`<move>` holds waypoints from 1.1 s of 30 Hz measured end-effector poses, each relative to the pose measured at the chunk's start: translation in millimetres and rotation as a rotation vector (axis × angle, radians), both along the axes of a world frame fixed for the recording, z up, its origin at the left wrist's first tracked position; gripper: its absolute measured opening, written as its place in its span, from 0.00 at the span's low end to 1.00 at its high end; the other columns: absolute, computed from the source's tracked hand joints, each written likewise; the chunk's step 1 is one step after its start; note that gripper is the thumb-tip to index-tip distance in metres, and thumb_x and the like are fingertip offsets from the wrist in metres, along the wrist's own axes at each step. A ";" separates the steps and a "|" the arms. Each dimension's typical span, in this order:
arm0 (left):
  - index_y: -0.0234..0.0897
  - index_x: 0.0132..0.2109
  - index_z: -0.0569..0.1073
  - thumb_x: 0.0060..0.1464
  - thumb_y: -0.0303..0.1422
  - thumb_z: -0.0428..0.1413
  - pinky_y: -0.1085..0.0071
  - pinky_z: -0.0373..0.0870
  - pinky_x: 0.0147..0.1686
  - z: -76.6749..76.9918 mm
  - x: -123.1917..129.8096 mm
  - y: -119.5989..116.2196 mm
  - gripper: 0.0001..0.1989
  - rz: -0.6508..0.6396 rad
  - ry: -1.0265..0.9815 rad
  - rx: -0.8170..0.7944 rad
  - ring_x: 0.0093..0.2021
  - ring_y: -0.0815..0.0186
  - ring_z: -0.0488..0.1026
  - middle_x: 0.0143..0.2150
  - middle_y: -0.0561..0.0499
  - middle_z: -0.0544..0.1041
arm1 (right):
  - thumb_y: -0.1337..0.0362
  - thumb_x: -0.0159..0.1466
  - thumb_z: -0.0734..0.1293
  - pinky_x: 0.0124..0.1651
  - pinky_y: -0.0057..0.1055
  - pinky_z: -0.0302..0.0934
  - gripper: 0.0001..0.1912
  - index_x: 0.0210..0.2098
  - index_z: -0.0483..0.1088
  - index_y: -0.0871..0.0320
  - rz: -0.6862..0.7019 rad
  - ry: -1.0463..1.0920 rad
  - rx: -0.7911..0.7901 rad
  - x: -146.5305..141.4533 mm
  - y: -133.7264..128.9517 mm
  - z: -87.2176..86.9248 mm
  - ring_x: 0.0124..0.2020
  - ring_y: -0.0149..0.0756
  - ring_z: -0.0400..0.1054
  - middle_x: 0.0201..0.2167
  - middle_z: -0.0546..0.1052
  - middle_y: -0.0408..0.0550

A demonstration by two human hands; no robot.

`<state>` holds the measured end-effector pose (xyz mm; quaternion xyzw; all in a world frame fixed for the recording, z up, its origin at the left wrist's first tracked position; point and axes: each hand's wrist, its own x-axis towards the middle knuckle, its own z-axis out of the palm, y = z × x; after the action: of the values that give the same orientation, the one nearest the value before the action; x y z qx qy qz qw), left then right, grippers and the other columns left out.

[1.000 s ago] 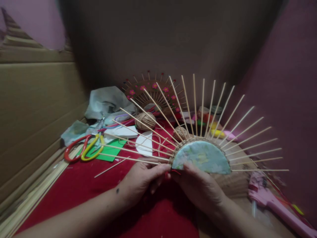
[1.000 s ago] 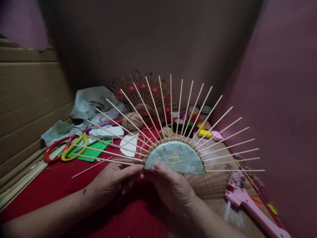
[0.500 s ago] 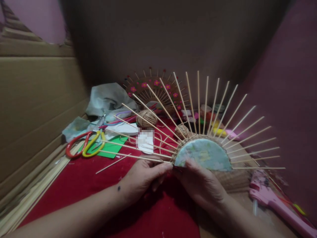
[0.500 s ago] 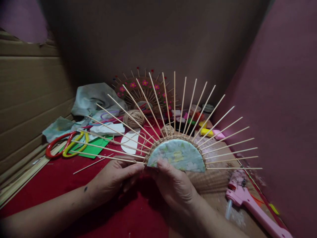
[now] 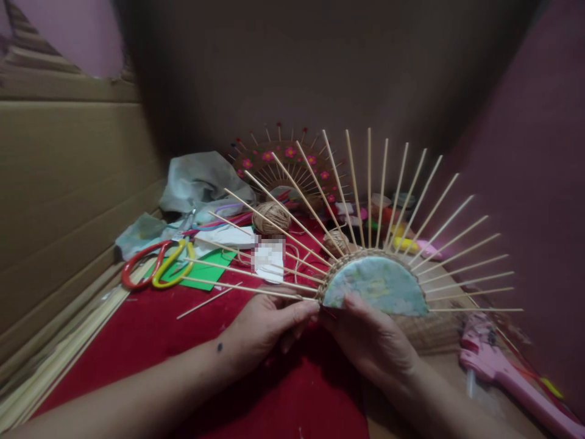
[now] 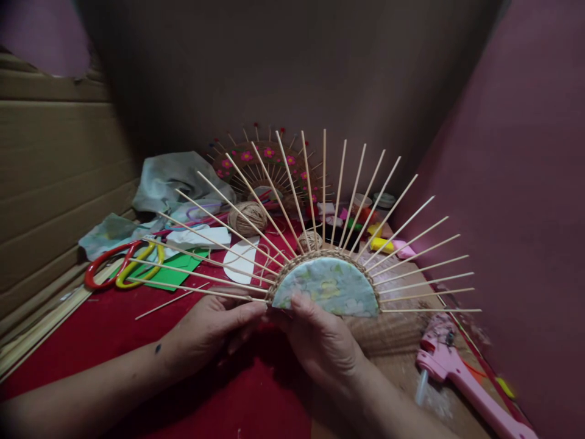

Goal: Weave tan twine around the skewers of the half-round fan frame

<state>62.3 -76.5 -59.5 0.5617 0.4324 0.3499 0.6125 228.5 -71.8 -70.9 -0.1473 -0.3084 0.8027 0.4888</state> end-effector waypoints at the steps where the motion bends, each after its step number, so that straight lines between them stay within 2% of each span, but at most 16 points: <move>1: 0.36 0.32 0.70 0.52 0.43 0.52 0.79 0.50 0.10 -0.1 -0.1 -0.1 0.14 0.000 0.000 -0.007 0.13 0.75 0.55 0.16 0.58 0.61 | 0.67 0.59 0.62 0.48 0.38 0.59 0.10 0.37 0.74 0.62 0.001 0.004 -0.002 0.3 0.0 -0.2 0.37 0.37 0.67 0.36 0.77 0.49; 5: 0.36 0.33 0.71 0.53 0.42 0.52 0.78 0.49 0.11 -1.2 -0.5 0.0 0.13 -0.009 -0.014 -0.008 0.12 0.75 0.53 0.14 0.59 0.59 | 0.68 0.59 0.62 0.47 0.37 0.61 0.10 0.36 0.74 0.61 -0.006 0.025 -0.023 1.5 0.3 -1.0 0.37 0.35 0.68 0.35 0.78 0.47; 10: 0.35 0.42 0.73 0.49 0.36 0.56 0.80 0.46 0.13 0.4 -2.3 3.2 0.13 0.029 -0.167 -0.047 0.13 0.78 0.49 0.15 0.59 0.59 | 0.68 0.58 0.63 0.47 0.38 0.61 0.08 0.33 0.75 0.61 -0.043 0.020 -0.044 3.4 2.9 -0.1 0.36 0.37 0.70 0.33 0.78 0.48; 14: 0.32 0.37 0.74 0.46 0.29 0.57 0.80 0.50 0.13 3.8 -13.8 13.7 0.09 0.147 -0.175 0.043 0.13 0.77 0.54 0.14 0.58 0.62 | 0.69 0.54 0.66 0.44 0.37 0.64 0.04 0.29 0.74 0.61 -0.126 0.012 -0.099 5.6 5.7 2.8 0.34 0.37 0.71 0.29 0.78 0.46; 19: 0.32 0.34 0.76 0.45 0.27 0.58 0.81 0.55 0.16 12.8 -43.7 38.0 0.06 0.278 -0.084 0.209 0.16 0.77 0.60 0.20 0.53 0.71 | 0.70 0.51 0.69 0.42 0.36 0.65 0.02 0.26 0.74 0.61 -0.209 0.006 -0.143 9.6 11.5 6.3 0.32 0.37 0.71 0.27 0.77 0.44; 25: 0.33 0.28 0.76 0.39 0.28 0.62 0.80 0.56 0.16 23.4 -88.5 66.0 0.05 0.303 -0.163 0.146 0.18 0.76 0.60 0.20 0.53 0.69 | 0.71 0.48 0.70 0.41 0.35 0.66 0.02 0.24 0.74 0.62 -0.256 -0.030 -0.156 14.3 15.6 11.9 0.30 0.36 0.71 0.25 0.77 0.46; 28: 0.33 0.25 0.75 0.37 0.30 0.63 0.80 0.56 0.18 24.5 -113.4 72.6 0.05 0.256 -0.126 0.113 0.19 0.76 0.61 0.21 0.52 0.68 | 0.71 0.47 0.70 0.41 0.36 0.65 0.03 0.24 0.74 0.62 -0.284 -0.048 -0.146 13.2 14.6 12.8 0.29 0.33 0.70 0.24 0.76 0.44; 33: 0.34 0.23 0.73 0.40 0.31 0.62 0.78 0.58 0.22 31.1 -146.1 72.0 0.06 0.119 0.185 0.207 0.24 0.73 0.61 0.24 0.51 0.67 | 0.69 0.46 0.71 0.42 0.36 0.64 0.05 0.24 0.74 0.62 -0.282 -0.095 -0.127 9.0 12.2 11.6 0.29 0.33 0.69 0.23 0.76 0.44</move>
<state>-83.7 -4.5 -28.4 0.6250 0.4810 0.3750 0.4872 237.4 -59.6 -59.3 -0.2575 -0.2562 0.7360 0.5713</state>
